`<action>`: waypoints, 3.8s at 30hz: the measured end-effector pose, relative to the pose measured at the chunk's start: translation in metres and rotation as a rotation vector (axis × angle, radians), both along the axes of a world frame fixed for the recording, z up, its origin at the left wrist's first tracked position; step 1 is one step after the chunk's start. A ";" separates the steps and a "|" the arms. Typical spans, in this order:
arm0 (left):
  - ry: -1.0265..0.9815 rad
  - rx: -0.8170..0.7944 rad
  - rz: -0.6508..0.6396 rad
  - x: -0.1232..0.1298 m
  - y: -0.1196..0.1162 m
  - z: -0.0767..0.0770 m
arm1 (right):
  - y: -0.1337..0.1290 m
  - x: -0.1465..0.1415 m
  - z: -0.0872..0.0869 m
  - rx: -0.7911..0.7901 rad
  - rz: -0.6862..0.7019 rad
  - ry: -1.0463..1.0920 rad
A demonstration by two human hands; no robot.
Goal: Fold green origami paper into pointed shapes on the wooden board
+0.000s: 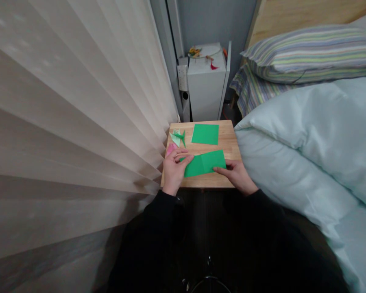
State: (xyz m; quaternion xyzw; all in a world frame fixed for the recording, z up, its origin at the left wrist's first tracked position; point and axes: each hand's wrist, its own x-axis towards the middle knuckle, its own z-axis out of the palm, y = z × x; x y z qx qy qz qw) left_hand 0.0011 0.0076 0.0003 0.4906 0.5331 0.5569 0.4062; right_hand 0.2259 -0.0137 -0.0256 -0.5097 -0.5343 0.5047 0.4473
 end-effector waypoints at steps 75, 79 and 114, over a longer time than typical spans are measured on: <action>-0.403 -0.438 -0.262 0.032 -0.020 0.003 | -0.005 -0.014 0.013 0.029 -0.185 0.172; -0.409 -0.424 -0.264 0.032 -0.020 0.002 | -0.005 -0.014 0.011 0.024 -0.177 0.183; -0.583 -0.517 -0.511 0.045 -0.026 0.001 | -0.007 -0.016 0.011 0.233 -0.324 -0.110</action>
